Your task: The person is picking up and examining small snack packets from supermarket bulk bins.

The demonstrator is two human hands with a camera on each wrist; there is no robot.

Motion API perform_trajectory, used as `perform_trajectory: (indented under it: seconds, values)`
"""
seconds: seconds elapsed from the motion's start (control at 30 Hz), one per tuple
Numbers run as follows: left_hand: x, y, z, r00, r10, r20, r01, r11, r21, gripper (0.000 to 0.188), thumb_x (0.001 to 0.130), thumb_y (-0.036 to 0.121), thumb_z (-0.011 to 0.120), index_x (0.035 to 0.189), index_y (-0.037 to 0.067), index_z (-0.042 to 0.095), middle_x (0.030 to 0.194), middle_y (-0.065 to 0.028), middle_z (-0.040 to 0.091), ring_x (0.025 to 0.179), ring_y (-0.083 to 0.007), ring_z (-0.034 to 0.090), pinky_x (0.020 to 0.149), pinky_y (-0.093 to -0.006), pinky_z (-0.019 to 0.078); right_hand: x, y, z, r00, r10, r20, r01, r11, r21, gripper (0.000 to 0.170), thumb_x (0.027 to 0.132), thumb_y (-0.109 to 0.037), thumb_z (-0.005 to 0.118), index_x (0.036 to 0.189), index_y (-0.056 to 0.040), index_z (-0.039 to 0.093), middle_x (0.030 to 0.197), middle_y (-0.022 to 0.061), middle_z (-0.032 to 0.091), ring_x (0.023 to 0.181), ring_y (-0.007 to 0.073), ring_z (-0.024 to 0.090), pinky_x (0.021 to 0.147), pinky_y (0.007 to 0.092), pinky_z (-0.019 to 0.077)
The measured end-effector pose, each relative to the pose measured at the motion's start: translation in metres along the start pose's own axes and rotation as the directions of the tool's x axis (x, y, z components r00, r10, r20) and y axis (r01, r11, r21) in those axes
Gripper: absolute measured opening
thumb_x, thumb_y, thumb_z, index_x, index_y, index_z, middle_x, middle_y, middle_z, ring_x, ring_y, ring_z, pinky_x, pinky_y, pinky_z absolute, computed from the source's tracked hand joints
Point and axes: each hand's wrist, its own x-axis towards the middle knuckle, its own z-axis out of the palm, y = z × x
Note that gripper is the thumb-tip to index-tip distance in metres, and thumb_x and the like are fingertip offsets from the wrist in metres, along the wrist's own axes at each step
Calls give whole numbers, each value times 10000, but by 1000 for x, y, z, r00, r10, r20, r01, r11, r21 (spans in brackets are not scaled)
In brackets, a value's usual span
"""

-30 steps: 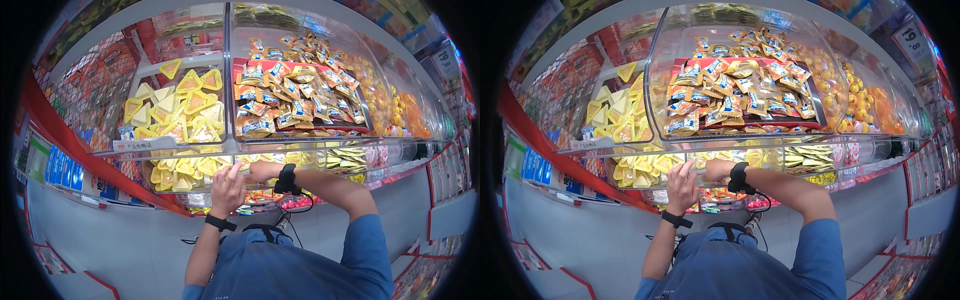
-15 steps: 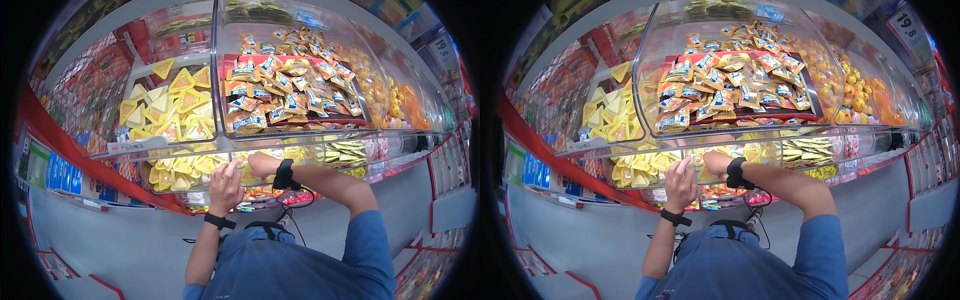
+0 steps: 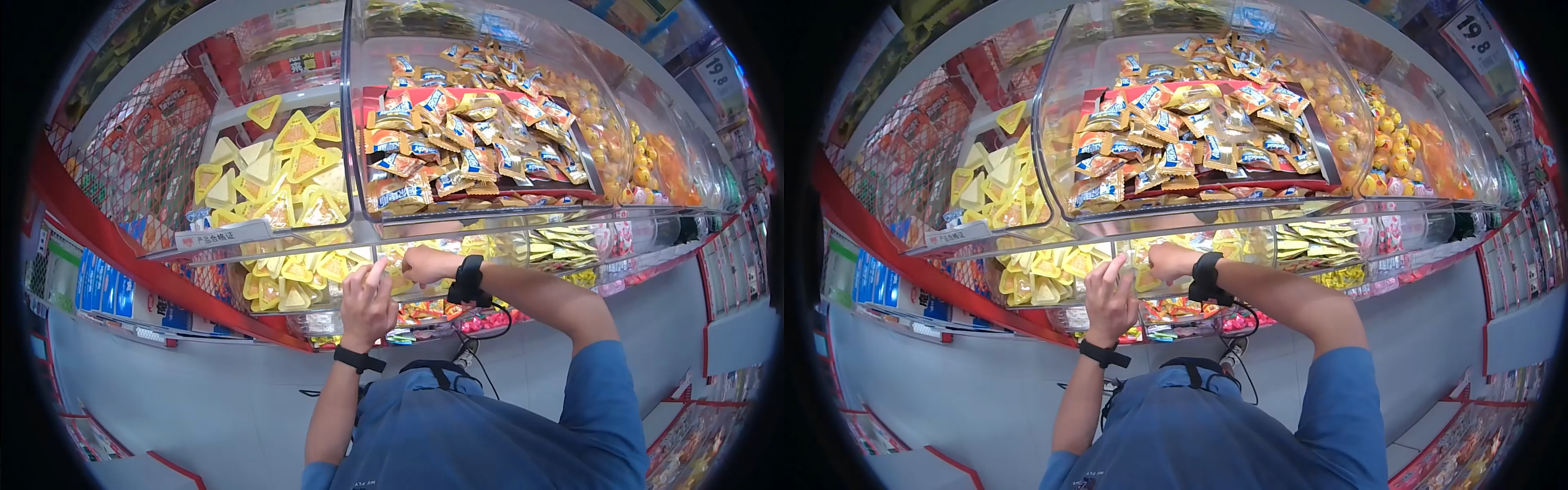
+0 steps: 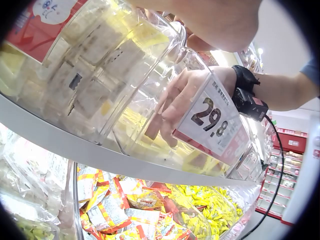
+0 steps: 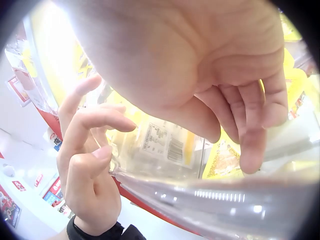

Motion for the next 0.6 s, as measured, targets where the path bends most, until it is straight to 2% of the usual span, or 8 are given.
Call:
perform_trajectory:
  seconds: [0.03, 0.13, 0.17, 0.27, 0.3, 0.4, 0.43, 0.6]
  values:
    - [0, 0, 0, 1000, 1, -2, -1, 1000, 1, 341, 646, 70, 561, 978, 19, 619, 1280, -122, 482, 1103, -316, 473, 892, -445, 387, -2, 1, -1, 1000, -6, 4, 6, 1000, 14, 185, 799, -94, 537, 823, 58, 640, 722, 176, 677, 732, 296, 682, 683, 392, 521]
    - [-1, -1, 0, 1000, 7, -9, -7, 1000, 1, 311, 651, 107, 590, 949, 16, 583, 1306, -95, 464, 1086, -302, 480, 890, -443, 392, -5, 5, -13, 997, 78, -19, -81, 965, -248, 233, 834, -167, 535, 939, -16, 678, 778, 159, 680, 733, 293, 667, 709, 382, 518]
    - [-1, -1, -1, 1000, 4, -7, -4, 1000, 3, 307, 653, 111, 591, 944, 16, 584, 1306, -95, 464, 1087, -300, 479, 891, -442, 392, -12, 13, -12, 983, -27, -179, -13, 976, -218, 222, 828, -194, 553, 909, -33, 682, 781, 157, 676, 757, 309, 654, 694, 393, 510]
    - [-1, -1, -1, 1000, 4, -4, -4, 1000, 12, 295, 657, 122, 595, 932, 16, 586, 1307, -94, 464, 1090, -297, 478, 892, -438, 390, -18, 17, -19, 996, 14, -86, -43, 937, -347, 246, 815, -249, 586, 852, -28, 686, 803, 174, 676, 767, 314, 653, 682, 400, 504]
    - [0, -1, -1, 1000, 7, -4, -7, 1000, 16, 292, 659, 125, 596, 929, 16, 586, 1307, -94, 465, 1091, -296, 477, 892, -436, 390, -19, 22, -16, 996, -56, -65, 24, 905, -424, 365, 806, -362, 608, 782, -6, 681, 769, 164, 679, 731, 303, 654, 670, 401, 501]
    - [0, -1, 0, 1000, 11, -1, -11, 1000, 25, 286, 662, 130, 599, 925, 19, 587, 1306, -93, 466, 1092, -296, 477, 891, -433, 391, -27, 3, -16, 971, 119, 207, -57, 958, -281, 506, 803, -478, 598, 739, 19, 673, 714, 145, 675, 682, 288, 649, 659, 396, 500]
    - [0, -2, 0, 1000, 10, 1, -10, 1000, 28, 285, 662, 131, 600, 924, 20, 588, 1306, -93, 466, 1092, -296, 477, 890, -432, 392, -22, 8, -15, 966, 91, 240, -14, 952, -305, 588, 810, -541, 564, 705, 29, 665, 669, 123, 664, 642, 272, 638, 655, 393, 498]
    - [0, -1, 0, 1000, 5, -7, -5, 1000, 21, 281, 664, 133, 596, 925, 27, 590, 1305, -86, 469, 1095, -291, 476, 891, -431, 394, -2, 38, -8, 944, 125, 306, -25, 950, -311, 484, 818, -455, 591, 784, 22, 665, 654, 109, 647, 588, 249, 617, 566, 366, 485]
